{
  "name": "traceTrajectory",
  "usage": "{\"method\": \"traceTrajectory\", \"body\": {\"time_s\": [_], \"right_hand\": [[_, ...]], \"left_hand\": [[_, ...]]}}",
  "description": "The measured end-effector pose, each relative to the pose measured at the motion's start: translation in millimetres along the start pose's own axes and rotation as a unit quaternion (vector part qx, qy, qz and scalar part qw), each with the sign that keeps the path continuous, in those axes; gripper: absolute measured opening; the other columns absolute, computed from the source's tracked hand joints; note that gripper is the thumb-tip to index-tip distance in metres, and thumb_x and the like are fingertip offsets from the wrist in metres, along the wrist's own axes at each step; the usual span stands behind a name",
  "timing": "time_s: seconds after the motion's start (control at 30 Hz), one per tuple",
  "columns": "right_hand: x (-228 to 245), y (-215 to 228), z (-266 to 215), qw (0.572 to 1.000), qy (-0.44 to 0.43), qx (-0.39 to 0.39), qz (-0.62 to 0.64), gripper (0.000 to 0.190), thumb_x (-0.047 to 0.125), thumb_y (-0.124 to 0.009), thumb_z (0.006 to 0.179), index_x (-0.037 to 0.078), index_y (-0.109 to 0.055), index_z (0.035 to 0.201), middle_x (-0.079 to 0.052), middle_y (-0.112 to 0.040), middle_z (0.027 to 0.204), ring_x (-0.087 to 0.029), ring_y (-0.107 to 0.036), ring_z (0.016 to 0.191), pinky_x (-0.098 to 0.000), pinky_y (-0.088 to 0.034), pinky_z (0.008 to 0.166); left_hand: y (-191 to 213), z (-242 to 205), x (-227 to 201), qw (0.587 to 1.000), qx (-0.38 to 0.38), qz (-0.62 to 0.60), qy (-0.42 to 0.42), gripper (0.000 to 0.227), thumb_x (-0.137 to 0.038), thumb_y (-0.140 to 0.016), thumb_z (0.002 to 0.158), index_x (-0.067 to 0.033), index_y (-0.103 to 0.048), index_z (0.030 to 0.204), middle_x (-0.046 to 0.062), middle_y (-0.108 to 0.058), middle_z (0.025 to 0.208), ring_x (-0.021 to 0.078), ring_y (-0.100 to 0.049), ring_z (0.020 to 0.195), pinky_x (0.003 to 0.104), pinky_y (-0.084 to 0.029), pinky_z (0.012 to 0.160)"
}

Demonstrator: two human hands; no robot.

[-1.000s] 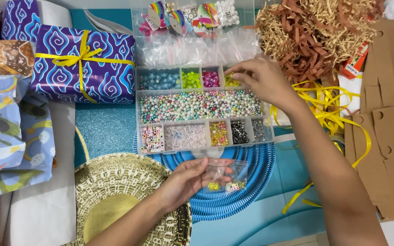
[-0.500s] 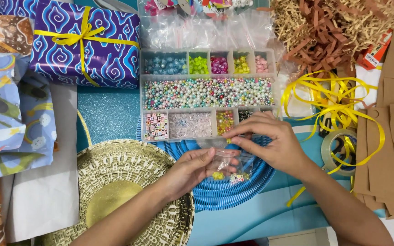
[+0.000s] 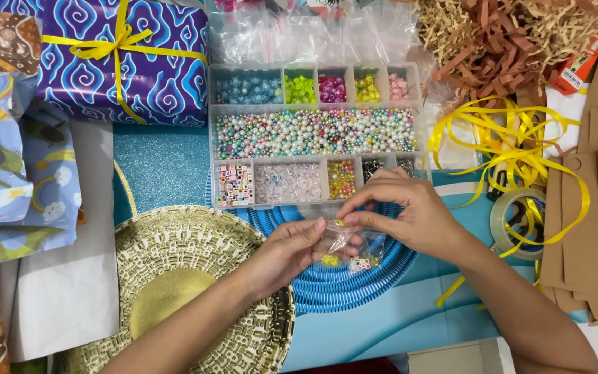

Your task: The person is sorting small decorative beads from a multi-compartment container into small individual plastic bags and sealing them.

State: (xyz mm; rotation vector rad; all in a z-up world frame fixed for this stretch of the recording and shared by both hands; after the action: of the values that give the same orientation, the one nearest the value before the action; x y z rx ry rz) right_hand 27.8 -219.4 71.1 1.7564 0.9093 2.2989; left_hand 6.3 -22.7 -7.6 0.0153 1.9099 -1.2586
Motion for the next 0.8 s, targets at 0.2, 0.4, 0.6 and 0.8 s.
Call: {"method": "traceTrajectory", "body": {"time_s": [0.2, 0.4, 0.6, 0.8], "right_hand": [[0, -2, 0, 1.000, 0.003, 0.015, -0.009, 0.008, 0.018, -0.079, 0.088, 0.014, -0.082, 0.095, -0.003, -0.080, 0.087, -0.020, -0.068, 0.083, -0.0361, -0.043, 0.087], [8, -1, 2, 1.000, 0.006, 0.026, -0.014, 0.008, 0.018, -0.077, 0.091, 0.014, -0.081, 0.097, -0.003, -0.080, 0.097, -0.021, -0.069, 0.089, -0.0362, -0.042, 0.088], [12, -1, 2, 0.999, 0.016, 0.037, -0.032, 0.009, 0.020, -0.078, 0.090, 0.013, -0.080, 0.096, -0.005, -0.078, 0.107, -0.024, -0.068, 0.099, -0.0394, -0.040, 0.093], [8, -3, 0, 0.998, 0.030, 0.060, -0.001, 0.008, 0.023, -0.078, 0.089, 0.015, -0.081, 0.090, -0.006, -0.076, 0.109, -0.025, -0.066, 0.102, -0.0413, -0.042, 0.093]], "left_hand": [[0, 0, 0, 1.000, -0.004, -0.006, -0.004, 0.054, -0.037, -0.048, 0.106, 0.0103, -0.059, 0.128, 0.031, -0.066, 0.121, 0.0340, -0.070, 0.109, 0.047, -0.054, 0.103], [-2, 0, -4, 1.000, -0.007, -0.010, -0.003, 0.054, -0.037, -0.048, 0.106, 0.0117, -0.059, 0.127, 0.030, -0.068, 0.117, 0.0328, -0.071, 0.106, 0.046, -0.055, 0.101], [-1, 0, -1, 1.000, -0.024, -0.014, -0.002, 0.052, -0.036, -0.048, 0.106, 0.0106, -0.060, 0.127, 0.030, -0.068, 0.116, 0.0330, -0.072, 0.103, 0.046, -0.055, 0.100], [9, 0, 9, 1.000, -0.015, -0.008, 0.011, 0.063, -0.049, -0.042, 0.106, 0.0083, -0.060, 0.127, 0.030, -0.066, 0.115, 0.0351, -0.070, 0.106, 0.048, -0.054, 0.102]]}}
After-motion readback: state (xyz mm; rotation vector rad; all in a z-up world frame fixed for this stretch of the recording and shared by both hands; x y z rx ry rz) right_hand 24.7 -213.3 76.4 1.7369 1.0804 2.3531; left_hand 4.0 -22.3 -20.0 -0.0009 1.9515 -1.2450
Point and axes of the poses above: each hand's wrist, its own z-axis towards the middle knuckle, its own y-axis out of the back of the hand, x = y × z, the point moved 2 cm from there along z, towards the middle knuckle
